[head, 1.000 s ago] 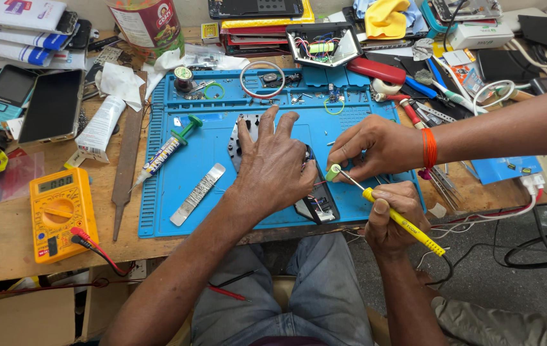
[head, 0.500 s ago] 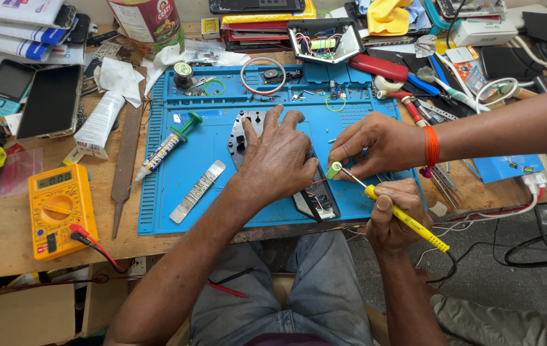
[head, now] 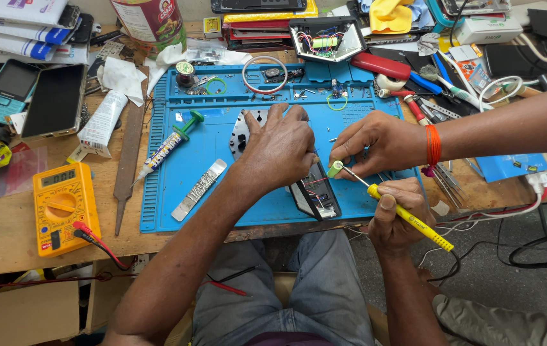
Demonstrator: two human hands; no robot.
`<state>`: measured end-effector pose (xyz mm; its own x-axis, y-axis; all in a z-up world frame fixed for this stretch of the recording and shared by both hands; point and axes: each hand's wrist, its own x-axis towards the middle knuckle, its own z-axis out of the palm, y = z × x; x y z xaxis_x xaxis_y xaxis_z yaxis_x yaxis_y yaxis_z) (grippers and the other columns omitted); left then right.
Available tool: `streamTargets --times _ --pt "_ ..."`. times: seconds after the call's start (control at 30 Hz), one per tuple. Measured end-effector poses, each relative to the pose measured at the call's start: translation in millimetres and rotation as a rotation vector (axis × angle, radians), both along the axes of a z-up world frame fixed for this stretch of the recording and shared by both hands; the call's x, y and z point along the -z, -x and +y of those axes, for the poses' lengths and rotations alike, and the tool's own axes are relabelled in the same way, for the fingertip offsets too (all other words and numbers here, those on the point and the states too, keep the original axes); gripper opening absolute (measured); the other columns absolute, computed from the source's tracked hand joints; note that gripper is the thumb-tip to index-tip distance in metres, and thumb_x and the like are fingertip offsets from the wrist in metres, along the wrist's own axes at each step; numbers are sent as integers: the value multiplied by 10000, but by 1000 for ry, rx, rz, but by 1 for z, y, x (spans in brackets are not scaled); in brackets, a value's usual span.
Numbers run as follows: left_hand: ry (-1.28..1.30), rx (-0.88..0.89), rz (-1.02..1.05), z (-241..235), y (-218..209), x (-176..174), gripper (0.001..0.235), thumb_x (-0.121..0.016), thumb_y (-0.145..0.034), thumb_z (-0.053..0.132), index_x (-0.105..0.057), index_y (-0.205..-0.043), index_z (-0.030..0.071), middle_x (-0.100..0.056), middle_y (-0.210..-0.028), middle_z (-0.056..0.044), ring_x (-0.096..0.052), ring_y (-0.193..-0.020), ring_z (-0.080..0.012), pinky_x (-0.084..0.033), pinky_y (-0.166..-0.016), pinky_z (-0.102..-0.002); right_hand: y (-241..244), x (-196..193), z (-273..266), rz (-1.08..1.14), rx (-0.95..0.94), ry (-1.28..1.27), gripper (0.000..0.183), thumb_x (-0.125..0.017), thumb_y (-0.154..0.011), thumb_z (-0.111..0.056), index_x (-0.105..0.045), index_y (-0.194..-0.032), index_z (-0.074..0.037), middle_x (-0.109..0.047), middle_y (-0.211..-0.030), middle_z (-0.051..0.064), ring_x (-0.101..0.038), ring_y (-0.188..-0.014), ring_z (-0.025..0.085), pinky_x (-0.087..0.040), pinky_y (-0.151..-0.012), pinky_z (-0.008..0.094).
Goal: The person uses a yellow screwdriver to adjust a small green cylindrical component inside a black hexagonal device. They then place the component into the device, close the casing, and secure it with screws using a green screwdriver.
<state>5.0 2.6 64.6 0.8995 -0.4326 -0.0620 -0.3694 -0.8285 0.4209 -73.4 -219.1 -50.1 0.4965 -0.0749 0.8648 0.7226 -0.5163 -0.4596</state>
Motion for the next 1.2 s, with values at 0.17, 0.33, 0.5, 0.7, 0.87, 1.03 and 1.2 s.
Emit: streamTargets --times 0.17,0.33,0.5,0.7,0.87,1.03,1.2 --pt "0 14 -28 1 8 1 175 -761 -869 318 -819 -973 189 -600 -1201 -52 -424 -1340 -275 -163 -1065 -855 -2 3 -1 -5 -12 -8 278 -573 -1122 -291 -539 -1020 -35 -666 -885 114 -630 -749 172 -537 -686 313" --pt "41 44 -118 1 11 0 95 -774 -839 252 -840 -905 232 -711 -974 -4 -506 -1233 -257 -242 -1060 -778 -3 4 -1 8 -12 -15 258 -573 -1120 -271 -541 -1011 -39 -663 -880 106 -621 -748 163 -534 -679 305" --pt "122 39 -145 -1 8 4 88 -793 -784 190 -826 -858 226 -746 -806 29 -548 -1171 -242 -235 -1076 -742 0 2 0 21 -7 -16 253 -572 -1124 -263 -542 -1017 -35 -668 -891 111 -623 -759 169 -531 -694 305" --pt "185 17 -107 -2 5 12 64 -811 -785 229 -811 -842 200 -734 -820 18 -566 -1157 -227 -191 -1099 -761 -1 0 3 10 -17 -50 259 -593 -1115 -264 -552 -1009 -31 -665 -874 109 -616 -746 173 -525 -705 314" --pt "185 25 -101 -5 6 16 41 -774 -841 225 -805 -856 202 -722 -766 18 -576 -1147 -214 -187 -1106 -769 0 -2 3 16 -17 -38 259 -590 -1117 -267 -562 -1014 -31 -669 -882 123 -628 -737 181 -532 -707 317" --pt "199 21 -72 -7 6 15 63 -761 -822 179 -804 -854 212 -730 -776 49 -564 -1146 -215 -199 -1104 -752 -1 0 1 9 -38 -107 264 -588 -1115 -267 -544 -1015 -28 -659 -882 122 -628 -719 171 -521 -692 296" --pt "190 23 -60 -9 4 15 61 -769 -811 175 -804 -838 217 -745 -744 58 -574 -1134 -195 -163 -1137 -752 -1 3 0 25 -38 -151 266 -567 -1119 -266 -529 -1012 -25 -652 -883 115 -635 -703 159 -552 -656 283"
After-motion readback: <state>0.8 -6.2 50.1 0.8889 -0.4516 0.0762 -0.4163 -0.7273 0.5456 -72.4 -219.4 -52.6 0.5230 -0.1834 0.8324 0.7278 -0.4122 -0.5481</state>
